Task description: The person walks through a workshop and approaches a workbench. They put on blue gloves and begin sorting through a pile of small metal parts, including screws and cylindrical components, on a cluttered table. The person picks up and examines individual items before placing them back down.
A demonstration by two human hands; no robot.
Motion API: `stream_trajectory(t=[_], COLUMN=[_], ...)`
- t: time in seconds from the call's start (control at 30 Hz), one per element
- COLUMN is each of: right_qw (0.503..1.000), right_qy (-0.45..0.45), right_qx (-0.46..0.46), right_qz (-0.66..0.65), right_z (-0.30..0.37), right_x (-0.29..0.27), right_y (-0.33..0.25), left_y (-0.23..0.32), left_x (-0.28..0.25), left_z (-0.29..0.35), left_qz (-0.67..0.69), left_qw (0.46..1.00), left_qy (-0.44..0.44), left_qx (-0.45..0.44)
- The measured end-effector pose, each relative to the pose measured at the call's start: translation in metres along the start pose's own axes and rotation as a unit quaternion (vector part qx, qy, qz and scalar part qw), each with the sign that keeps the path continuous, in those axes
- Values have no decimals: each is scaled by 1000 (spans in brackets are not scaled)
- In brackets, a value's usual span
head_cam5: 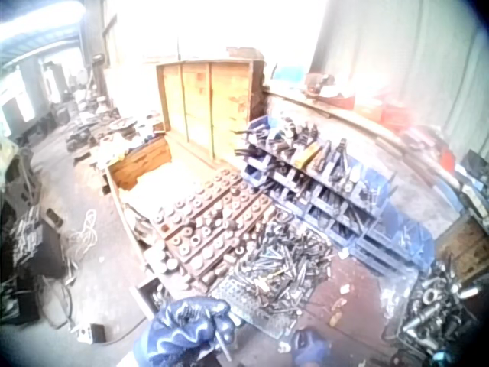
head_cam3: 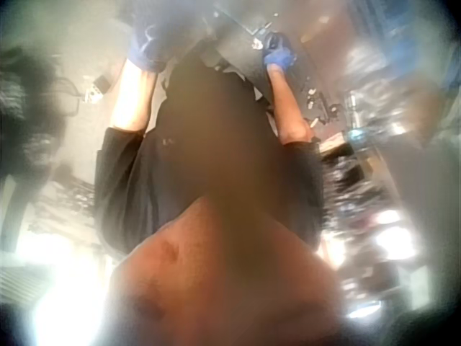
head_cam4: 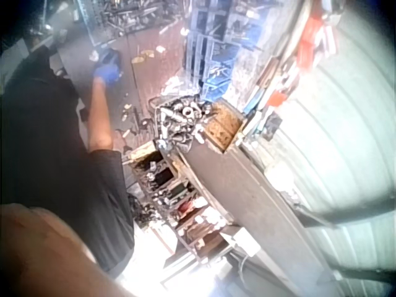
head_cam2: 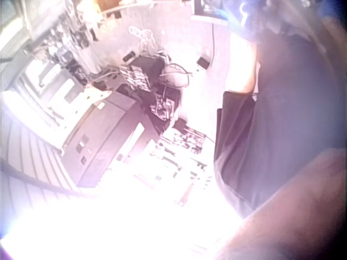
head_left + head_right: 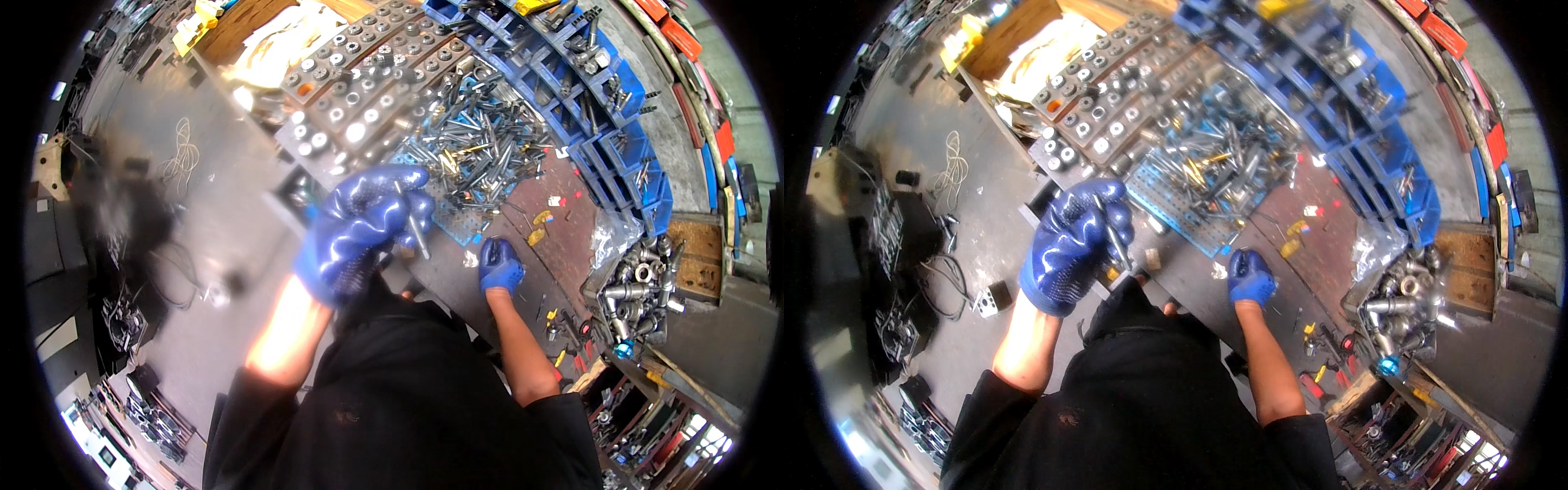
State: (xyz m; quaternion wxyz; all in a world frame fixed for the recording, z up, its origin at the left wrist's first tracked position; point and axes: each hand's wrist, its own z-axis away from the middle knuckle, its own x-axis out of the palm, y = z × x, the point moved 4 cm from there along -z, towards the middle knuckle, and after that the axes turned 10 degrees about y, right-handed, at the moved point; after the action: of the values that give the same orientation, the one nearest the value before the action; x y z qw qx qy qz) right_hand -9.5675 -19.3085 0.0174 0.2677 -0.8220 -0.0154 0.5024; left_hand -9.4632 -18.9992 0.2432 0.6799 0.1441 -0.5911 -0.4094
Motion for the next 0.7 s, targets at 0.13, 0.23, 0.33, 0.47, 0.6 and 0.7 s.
stream_trajectory(t=[0.13,0.23,0.33,0.47,0.6,0.7], right_qw=[1000,999,999,999,1000,999], right_qy=[9,25,26,26,22,26], right_qx=[-11,-18,-18,-18,-16,-19], right_qz=[14,14,6,5,11,15], right_z=[0,-1,-2,-2,0,0], right_x=[0,-2,-4,-4,-1,-2], right_y=[-1,-5,-6,-8,-3,-3], left_y=[2,3,6,5,5,4], left_x=[1,0,3,2,2,4], left_z=[-1,1,2,2,1,2], left_qz=[0,-50,-65,-67,-57,-58], left_qw=[1000,999,998,997,996,996], left_qy=[-14,15,13,-7,-36,-26], left_qx=[11,-9,0,24,51,62])
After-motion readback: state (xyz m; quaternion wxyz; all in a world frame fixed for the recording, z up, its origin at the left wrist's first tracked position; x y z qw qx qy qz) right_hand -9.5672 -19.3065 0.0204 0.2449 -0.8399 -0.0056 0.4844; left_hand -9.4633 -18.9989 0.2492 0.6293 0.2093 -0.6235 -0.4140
